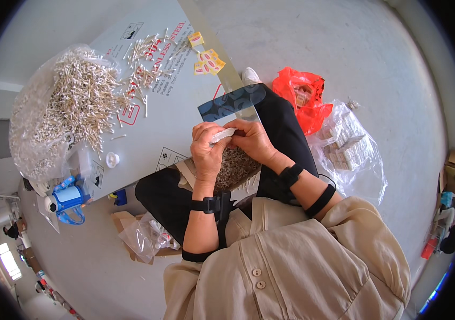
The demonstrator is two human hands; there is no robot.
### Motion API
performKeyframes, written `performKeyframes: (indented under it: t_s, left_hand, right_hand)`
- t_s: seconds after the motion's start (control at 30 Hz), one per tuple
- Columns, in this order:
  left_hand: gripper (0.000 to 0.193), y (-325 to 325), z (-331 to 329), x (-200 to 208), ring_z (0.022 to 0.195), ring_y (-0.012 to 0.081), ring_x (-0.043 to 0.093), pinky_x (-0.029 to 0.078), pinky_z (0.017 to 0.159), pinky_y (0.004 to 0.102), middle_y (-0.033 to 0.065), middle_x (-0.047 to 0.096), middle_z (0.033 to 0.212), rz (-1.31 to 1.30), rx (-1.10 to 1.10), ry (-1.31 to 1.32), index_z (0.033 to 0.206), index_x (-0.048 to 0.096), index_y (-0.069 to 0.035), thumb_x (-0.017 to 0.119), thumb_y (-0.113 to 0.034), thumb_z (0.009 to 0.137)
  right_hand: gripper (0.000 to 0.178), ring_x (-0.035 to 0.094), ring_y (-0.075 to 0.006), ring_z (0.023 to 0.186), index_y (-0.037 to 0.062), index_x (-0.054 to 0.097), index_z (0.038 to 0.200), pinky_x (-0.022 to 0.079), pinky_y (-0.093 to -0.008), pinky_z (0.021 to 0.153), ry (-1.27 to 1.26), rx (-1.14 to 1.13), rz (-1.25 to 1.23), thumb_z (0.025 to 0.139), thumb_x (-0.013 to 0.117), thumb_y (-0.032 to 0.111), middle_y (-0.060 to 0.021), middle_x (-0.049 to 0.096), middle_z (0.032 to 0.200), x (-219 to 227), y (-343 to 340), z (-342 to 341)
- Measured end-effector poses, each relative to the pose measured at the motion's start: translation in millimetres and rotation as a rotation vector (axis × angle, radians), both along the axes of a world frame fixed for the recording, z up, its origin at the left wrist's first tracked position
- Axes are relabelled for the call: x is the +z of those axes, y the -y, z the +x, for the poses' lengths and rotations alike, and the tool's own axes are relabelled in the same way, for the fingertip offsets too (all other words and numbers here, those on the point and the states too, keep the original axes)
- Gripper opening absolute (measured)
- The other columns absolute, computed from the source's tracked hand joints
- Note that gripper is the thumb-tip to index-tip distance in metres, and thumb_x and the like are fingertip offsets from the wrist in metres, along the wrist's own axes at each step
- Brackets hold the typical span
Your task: The recorder is manually gathering groups of cotton swabs and placing them into clear plastic packaging bags.
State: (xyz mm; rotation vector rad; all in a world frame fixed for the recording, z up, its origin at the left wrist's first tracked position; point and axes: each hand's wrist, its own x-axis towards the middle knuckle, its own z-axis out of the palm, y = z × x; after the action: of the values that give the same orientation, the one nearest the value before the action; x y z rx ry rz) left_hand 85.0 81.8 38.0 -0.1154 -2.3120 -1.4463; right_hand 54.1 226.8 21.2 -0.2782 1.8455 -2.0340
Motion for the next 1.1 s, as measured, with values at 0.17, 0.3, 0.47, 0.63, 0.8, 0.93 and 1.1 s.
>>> performKeyframes:
  t_s: [0.17,0.3,0.47,0.63,0.8,0.93,1.1]
  left_hand:
    - [0.033,7,6,19,0.093,0.0264,0.059,0.049,0.083,0.034,0.0084,0.065,0.095,0.033,-0.058,0.007,0.093,0.066,-0.003,0.078,0.006,0.063]
    - [0.032,11,12,43,0.093,0.0263,0.06,0.049,0.083,0.0339,0.008,0.066,0.096,-0.047,-0.068,-0.04,0.094,0.066,-0.003,0.077,0.005,0.065]
    - [0.041,12,17,66,0.098,0.0245,0.061,0.049,0.085,0.0354,0.0075,0.066,0.101,-0.167,-0.13,-0.178,0.105,0.066,-0.005,0.078,0.002,0.066]
    - [0.051,9,50,92,0.104,0.0215,0.059,0.045,0.092,0.0366,0.0108,0.064,0.109,0.762,-0.081,0.147,0.119,0.058,0.003,0.075,-0.012,0.073]
    - [0.044,-13,60,125,0.095,0.0141,0.062,0.047,0.087,0.0288,0.01,0.066,0.107,1.008,-0.199,0.399,0.116,0.059,0.006,0.07,-0.023,0.085]
    - [0.029,-24,59,126,0.088,0.0139,0.062,0.048,0.084,0.027,0.0062,0.067,0.098,0.89,-0.091,0.204,0.106,0.064,0.003,0.074,-0.011,0.083]
    - [0.029,-35,64,139,0.087,0.0115,0.061,0.049,0.082,0.0254,0.0054,0.065,0.098,0.779,-0.114,0.025,0.103,0.065,0.003,0.077,-0.003,0.078]
  right_hand:
    - [0.025,0.063,-0.0088,0.076,-0.002,0.065,0.101,0.052,-0.0251,0.068,-0.154,-0.083,-0.057,0.076,0.068,-0.008,-0.0062,0.068,0.085,6,-5,-2]
    - [0.031,0.065,-0.0146,0.089,0.0009,0.066,0.104,0.052,-0.0274,0.075,-0.355,-0.028,0.042,0.075,0.069,-0.007,-0.008,0.067,0.099,41,-13,2]
    - [0.037,0.065,-0.0223,0.095,0.0033,0.066,0.106,0.052,-0.03,0.081,-0.552,-0.003,0.074,0.071,0.067,-0.008,-0.011,0.066,0.106,60,-18,8]
    - [0.038,0.065,-0.0287,0.095,0.0047,0.067,0.103,0.054,-0.0333,0.084,-0.846,-0.088,0.069,0.068,0.064,-0.011,-0.013,0.061,0.117,95,-29,25]
    - [0.04,0.064,-0.0261,0.096,0.0043,0.068,0.102,0.055,-0.034,0.084,-1.013,-0.031,0.064,0.07,0.061,-0.017,-0.0159,0.053,0.123,111,-34,43]
    - [0.039,0.063,-0.0251,0.099,-0.0011,0.063,0.108,0.054,-0.0322,0.087,-0.969,-0.018,-0.067,0.072,0.059,-0.016,-0.017,0.049,0.127,119,-41,51]
    - [0.044,0.058,-0.0181,0.108,-0.0004,0.056,0.123,0.049,-0.0331,0.089,-0.266,0.082,-0.382,0.081,0.069,0.002,-0.0098,0.056,0.121,128,-50,52]
